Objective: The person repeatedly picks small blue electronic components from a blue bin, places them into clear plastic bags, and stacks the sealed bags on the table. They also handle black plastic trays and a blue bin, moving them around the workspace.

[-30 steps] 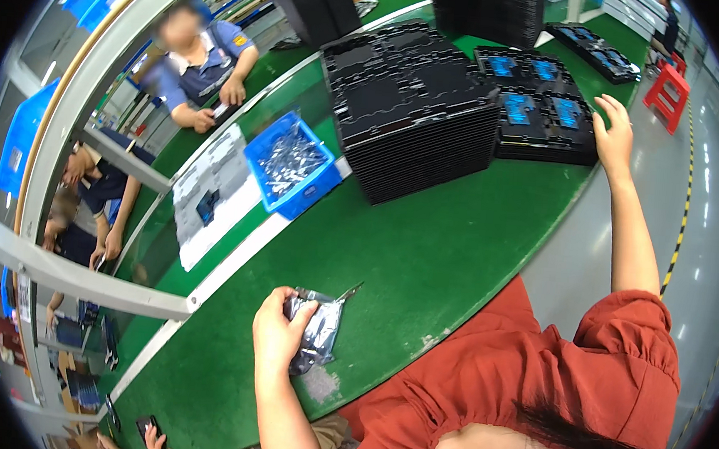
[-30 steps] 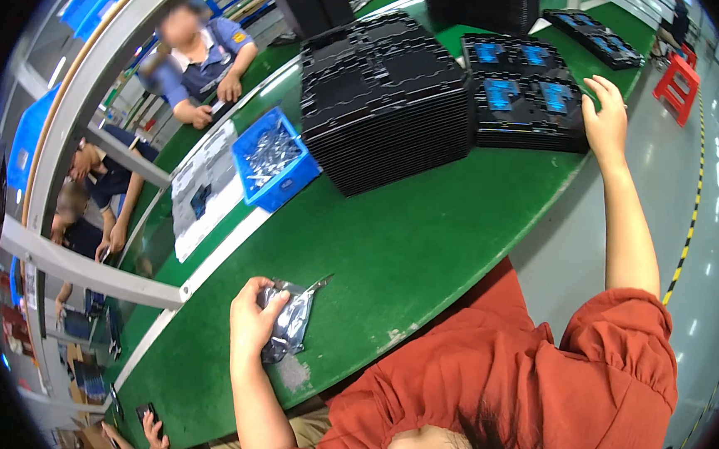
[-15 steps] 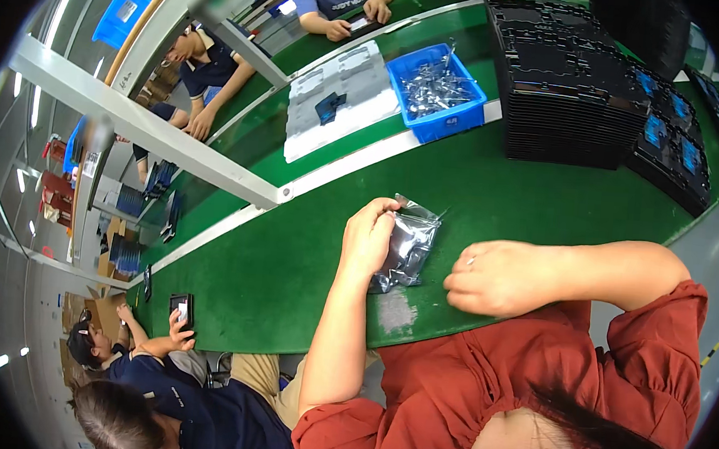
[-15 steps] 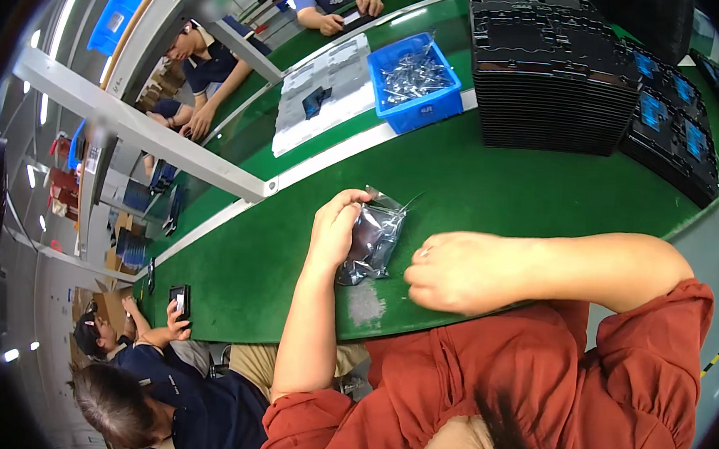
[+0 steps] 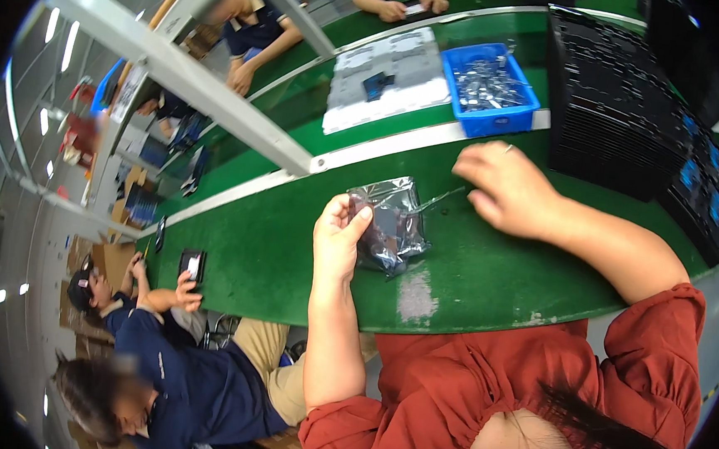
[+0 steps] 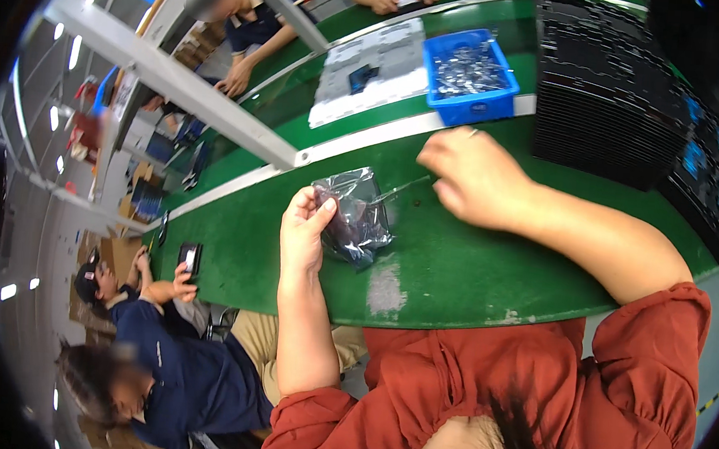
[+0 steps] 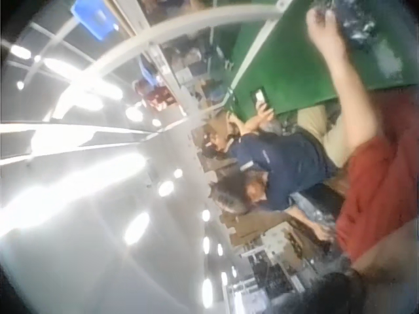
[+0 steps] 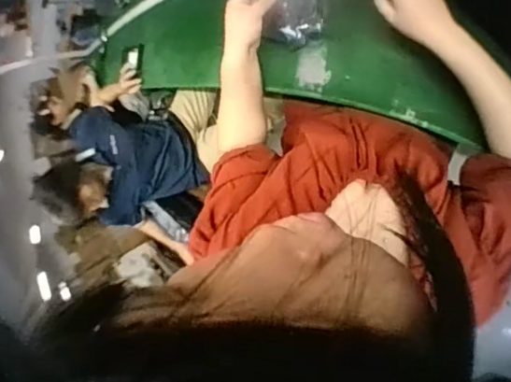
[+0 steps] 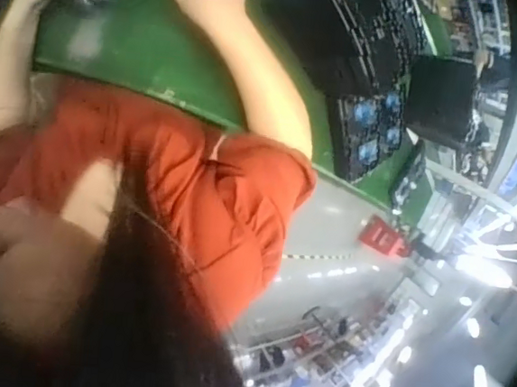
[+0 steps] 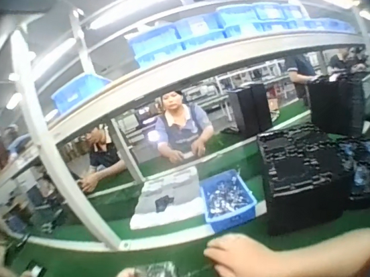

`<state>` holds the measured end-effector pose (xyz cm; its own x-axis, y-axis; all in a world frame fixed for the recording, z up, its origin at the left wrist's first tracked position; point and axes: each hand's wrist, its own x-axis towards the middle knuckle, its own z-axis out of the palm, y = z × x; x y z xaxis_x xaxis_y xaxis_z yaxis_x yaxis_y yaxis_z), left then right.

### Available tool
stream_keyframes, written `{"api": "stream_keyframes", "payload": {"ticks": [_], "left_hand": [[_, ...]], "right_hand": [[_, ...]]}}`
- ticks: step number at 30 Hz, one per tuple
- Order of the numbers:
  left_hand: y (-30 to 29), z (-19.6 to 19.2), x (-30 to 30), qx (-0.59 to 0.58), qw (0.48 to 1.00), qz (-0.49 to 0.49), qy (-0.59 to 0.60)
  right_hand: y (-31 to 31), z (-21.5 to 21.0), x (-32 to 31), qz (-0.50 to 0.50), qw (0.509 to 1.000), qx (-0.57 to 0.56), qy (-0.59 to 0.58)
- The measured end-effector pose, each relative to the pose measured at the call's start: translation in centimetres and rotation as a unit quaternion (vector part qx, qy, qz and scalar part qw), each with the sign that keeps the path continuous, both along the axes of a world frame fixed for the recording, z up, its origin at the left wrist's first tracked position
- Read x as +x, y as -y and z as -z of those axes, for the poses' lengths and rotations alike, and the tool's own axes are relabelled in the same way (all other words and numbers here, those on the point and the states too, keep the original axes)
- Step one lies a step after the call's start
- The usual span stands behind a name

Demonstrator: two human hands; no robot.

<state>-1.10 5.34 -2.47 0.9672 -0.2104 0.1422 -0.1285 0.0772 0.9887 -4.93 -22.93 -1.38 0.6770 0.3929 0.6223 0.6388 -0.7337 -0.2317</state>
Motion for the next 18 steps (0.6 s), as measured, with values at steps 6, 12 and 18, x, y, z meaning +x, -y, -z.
{"api": "stream_keyframes", "payload": {"ticks": [6,12,18], "left_hand": [[-8.1,-0.6,-9.7,-0.050,0.986,-0.152,0.044],[-17.5,-1.9,-23.2,0.059,0.900,-0.416,0.110],[-27.6,-3.1,-40.4,0.300,0.623,-0.713,0.119]], "right_hand": [[2.9,3.6,7.0,0.255,0.947,-0.154,0.117],[4.3,3.3,6.6,0.200,0.968,-0.127,0.079],[3.1,3.9,5.1,0.087,0.990,-0.106,0.028]]}}
